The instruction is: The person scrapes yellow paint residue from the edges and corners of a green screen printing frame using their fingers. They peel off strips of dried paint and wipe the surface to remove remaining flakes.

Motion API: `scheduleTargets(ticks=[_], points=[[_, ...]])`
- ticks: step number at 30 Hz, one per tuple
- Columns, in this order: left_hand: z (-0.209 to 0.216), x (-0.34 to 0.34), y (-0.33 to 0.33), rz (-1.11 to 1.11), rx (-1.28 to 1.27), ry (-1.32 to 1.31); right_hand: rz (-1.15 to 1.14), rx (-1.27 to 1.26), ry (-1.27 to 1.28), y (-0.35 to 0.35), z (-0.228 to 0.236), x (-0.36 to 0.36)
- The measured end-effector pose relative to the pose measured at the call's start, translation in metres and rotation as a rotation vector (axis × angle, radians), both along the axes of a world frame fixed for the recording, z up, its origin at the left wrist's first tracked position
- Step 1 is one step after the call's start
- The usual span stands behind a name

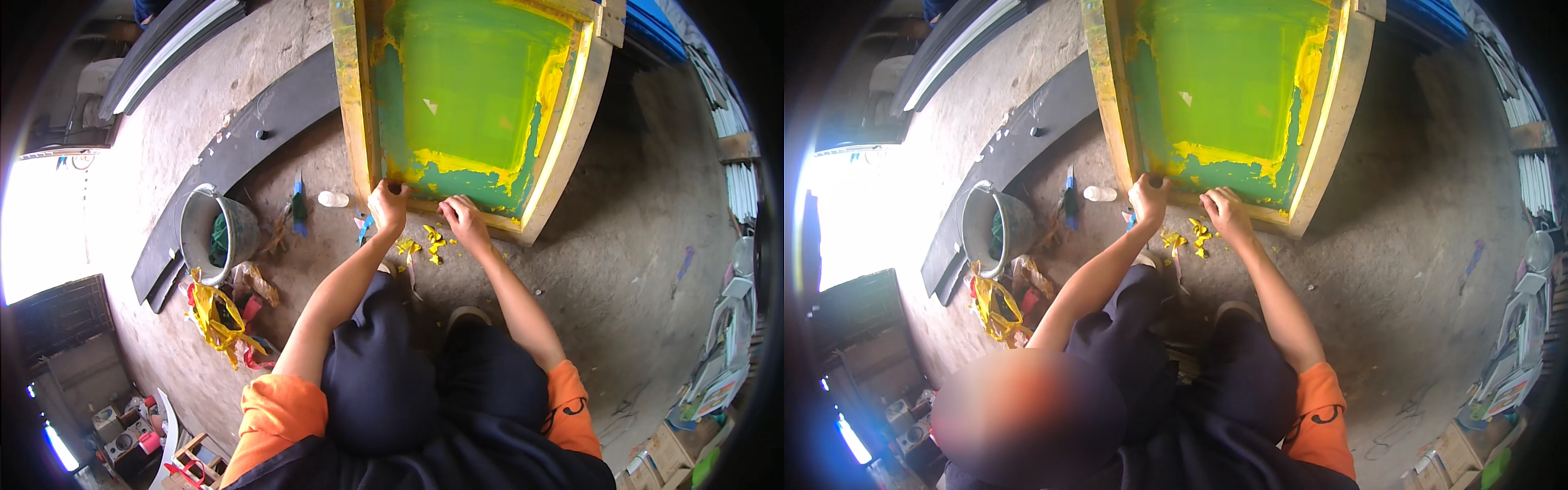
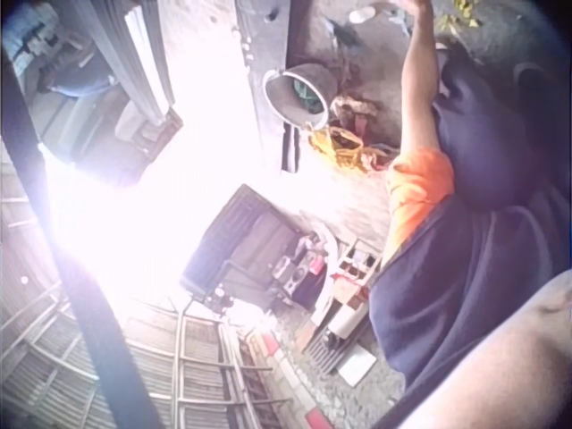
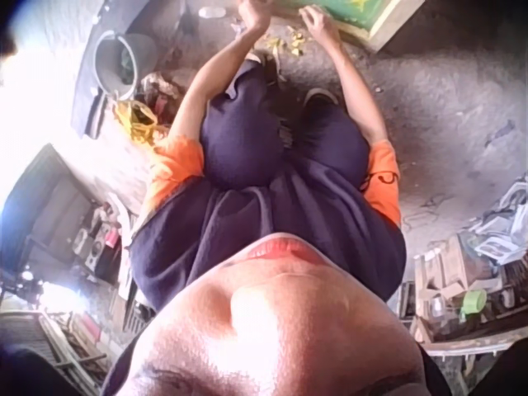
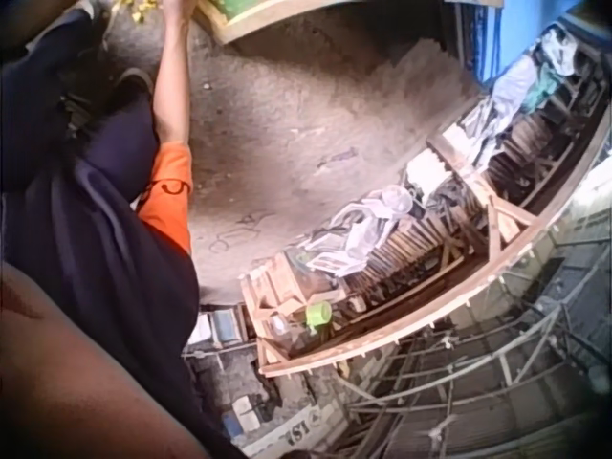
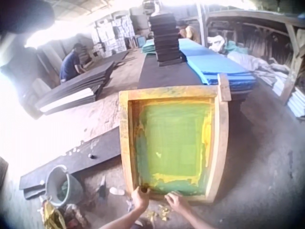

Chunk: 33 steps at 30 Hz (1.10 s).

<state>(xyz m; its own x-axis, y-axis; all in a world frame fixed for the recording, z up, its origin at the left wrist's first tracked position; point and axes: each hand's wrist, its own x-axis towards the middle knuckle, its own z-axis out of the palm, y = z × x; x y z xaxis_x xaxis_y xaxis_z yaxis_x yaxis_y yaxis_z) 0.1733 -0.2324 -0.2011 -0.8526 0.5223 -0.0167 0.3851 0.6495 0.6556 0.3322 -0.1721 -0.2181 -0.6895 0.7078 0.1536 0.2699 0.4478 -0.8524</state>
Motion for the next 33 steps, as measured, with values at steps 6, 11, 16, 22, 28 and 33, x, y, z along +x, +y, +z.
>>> scheduleTargets(ticks=[6, 11, 16, 22, 28, 33], points=[[-0.004, -0.011, 0.002, -0.010, -0.068, -0.060, 0.002, -0.008, 0.002, 0.006, -0.001, -0.005], [-0.002, -0.016, -0.006, -0.203, 0.127, -0.073, -0.042, 0.097, -0.029, 0.004, -0.004, -0.009], [0.001, -0.016, -0.001, -0.222, -0.060, 0.009, -0.057, 0.199, -0.066, 0.000, -0.001, -0.012], [-0.001, -0.024, -0.001, -0.226, -0.056, -0.051, -0.045, 0.196, -0.080, -0.001, 0.002, -0.014], [-0.006, -0.025, -0.002, -0.363, -0.017, 0.111, -0.010, 0.200, -0.182, 0.002, -0.001, -0.010], [0.000, -0.026, 0.001, -0.412, -0.071, 0.102, 0.050, 0.185, -0.269, 0.003, 0.001, -0.007]])
